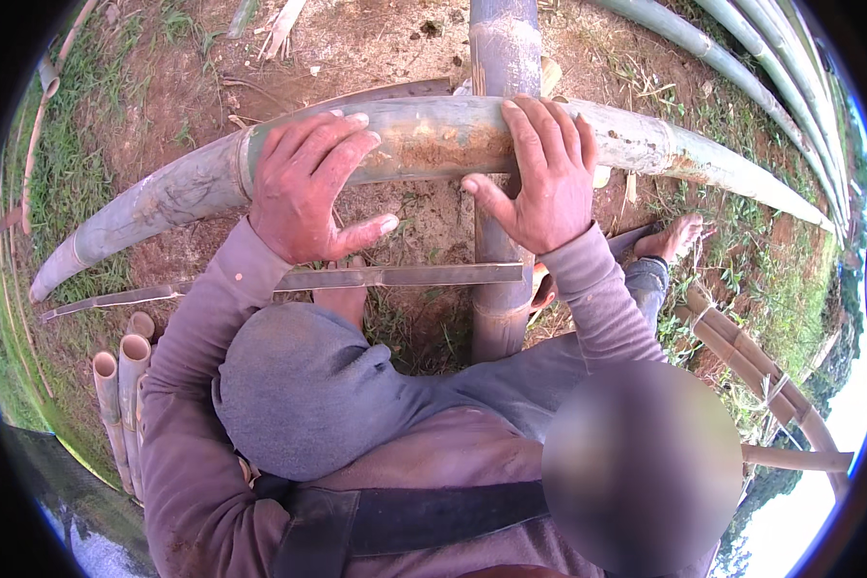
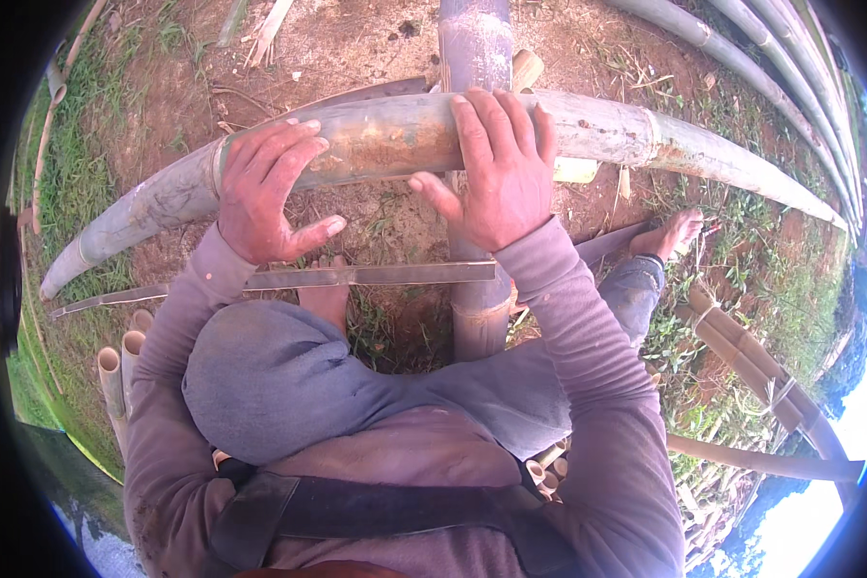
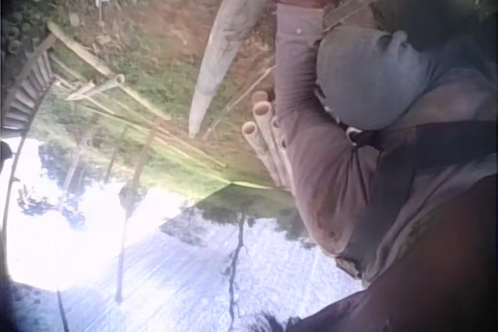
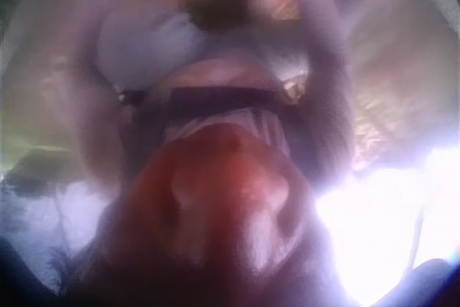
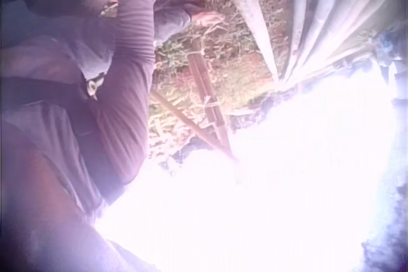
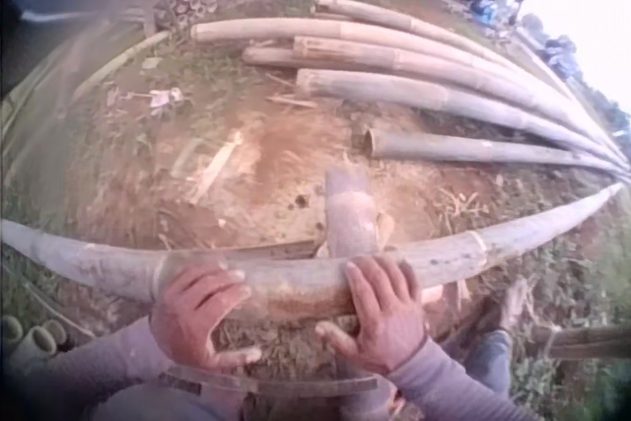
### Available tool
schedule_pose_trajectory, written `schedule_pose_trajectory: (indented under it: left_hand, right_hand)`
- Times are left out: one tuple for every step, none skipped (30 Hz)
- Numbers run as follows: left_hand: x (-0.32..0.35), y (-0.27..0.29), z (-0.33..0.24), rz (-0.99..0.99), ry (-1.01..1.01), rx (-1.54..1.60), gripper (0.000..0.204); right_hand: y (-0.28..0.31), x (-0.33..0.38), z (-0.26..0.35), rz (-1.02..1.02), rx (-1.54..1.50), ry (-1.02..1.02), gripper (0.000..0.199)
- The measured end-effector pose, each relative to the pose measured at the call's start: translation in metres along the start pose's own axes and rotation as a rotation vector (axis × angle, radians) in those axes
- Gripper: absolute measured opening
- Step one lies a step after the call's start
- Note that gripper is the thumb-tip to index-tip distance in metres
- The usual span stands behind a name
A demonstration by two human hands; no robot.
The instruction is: The person sits on the ground and uses a hand saw to cut a long bamboo pole into shorter sections. They position the pole on a wooden support, saw through it, and then move the cut pieces aside. The process is repeated with another bamboo pole.
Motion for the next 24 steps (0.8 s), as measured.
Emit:
schedule_pose_trajectory:
  left_hand:
    - [0.003,0.006,0.000,0.010,0.022,0.023,0.068]
    - [0.007,0.008,0.000,0.012,0.037,0.044,0.067]
    - [0.012,0.009,0.001,0.017,0.051,0.067,0.066]
    - [0.029,0.009,0.007,-0.074,0.058,-0.009,0.067]
    - [0.042,0.012,0.012,-0.248,0.165,-0.138,0.069]
    - [0.053,0.017,0.022,-0.432,0.258,-0.268,0.072]
    - [0.073,0.021,0.040,-0.640,0.370,-0.303,0.073]
    - [0.103,0.028,0.054,-0.845,0.503,-0.354,0.075]
    - [0.137,0.030,0.073,-1.031,0.757,-0.353,0.074]
    - [0.173,0.030,0.085,-1.196,1.021,-0.348,0.072]
    - [0.195,0.032,0.091,-1.295,1.045,-0.034,0.074]
    - [0.209,0.039,0.102,-1.406,1.031,0.280,0.075]
    - [0.225,0.047,0.113,-1.509,0.985,0.588,0.076]
    - [0.242,0.047,0.132,-1.551,1.008,0.991,0.082]
    - [0.229,0.044,0.128,-1.620,1.028,1.171,0.090]
    - [0.244,0.040,0.147,-1.612,0.973,1.348,0.093]
    - [0.227,0.037,0.148,-1.611,0.886,1.404,0.095]
    - [0.233,0.031,0.165,-1.698,0.808,1.452,0.092]
    - [0.242,0.023,0.176,-1.695,0.704,1.517,0.089]
    - [0.242,0.019,0.181,-1.761,0.673,1.537,0.087]
    - [0.242,0.018,0.180,-1.808,0.655,1.545,0.085]
    - [0.252,0.016,0.178,-1.866,0.617,1.525,0.085]
    - [0.258,0.017,0.178,-1.913,0.575,1.503,0.084]
    - [0.262,0.024,0.184,-1.942,0.531,1.490,0.083]
  right_hand:
    - [-0.003,0.007,0.009,0.049,-0.030,-0.027,0.075]
    - [-0.007,0.016,0.002,0.129,0.015,-0.023,0.091]
    - [-0.011,0.026,0.002,0.127,0.017,-0.035,0.090]
    - [-0.012,0.039,0.005,0.127,0.019,-0.050,0.090]
    - [-0.014,0.057,0.007,0.124,0.020,-0.067,0.090]
    - [-0.017,0.070,0.007,0.103,0.041,-0.087,0.086]
    - [-0.021,0.085,0.007,0.079,0.064,-0.110,0.082]
    - [-0.018,0.088,0.007,0.038,0.057,-0.114,0.080]
    - [-0.017,0.091,0.010,-0.007,0.050,-0.131,0.078]
    - [-0.015,0.092,0.012,-0.043,0.005,-0.157,0.071]
    - [-0.010,0.092,0.013,-0.092,-0.011,-0.192,0.064]
    - [-0.014,0.094,0.009,-0.170,-0.121,-0.345,0.062]
    - [-0.024,0.100,0.002,-0.240,-0.251,-0.483,0.060]
    - [-0.036,0.107,-0.012,-0.217,-0.329,-0.644,0.060]
    - [-0.051,0.115,-0.026,-0.201,-0.550,-0.798,0.057]
    - [-0.056,0.112,-0.034,-0.099,-0.825,-0.871,0.049]
    - [-0.058,0.117,-0.050,0.093,-1.002,-0.876,0.044]
    - [-0.060,0.111,-0.042,-0.017,-1.098,-0.843,0.047]
    - [-0.056,0.103,-0.037,-0.010,-1.089,-0.863,0.050]
    - [-0.057,0.102,-0.043,0.000,-1.106,-0.906,0.053]
    - [-0.064,0.106,-0.054,0.014,-1.132,-0.971,0.055]
    - [-0.057,0.103,-0.049,0.007,-1.125,-0.973,0.060]
    - [-0.045,0.098,-0.037,-0.006,-1.124,-0.979,0.066]
    - [-0.033,0.098,-0.026,-0.078,-1.137,-1.058,0.067]
Point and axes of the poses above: each hand's wrist, its own x-axis away from the middle knuckle, its own y-axis out of the back of the hand, z = x × y, the point moved 2 cm from there along -x, towards the middle knuckle, and after that the axes turned 8 degrees about x, right-handed, at the moved point
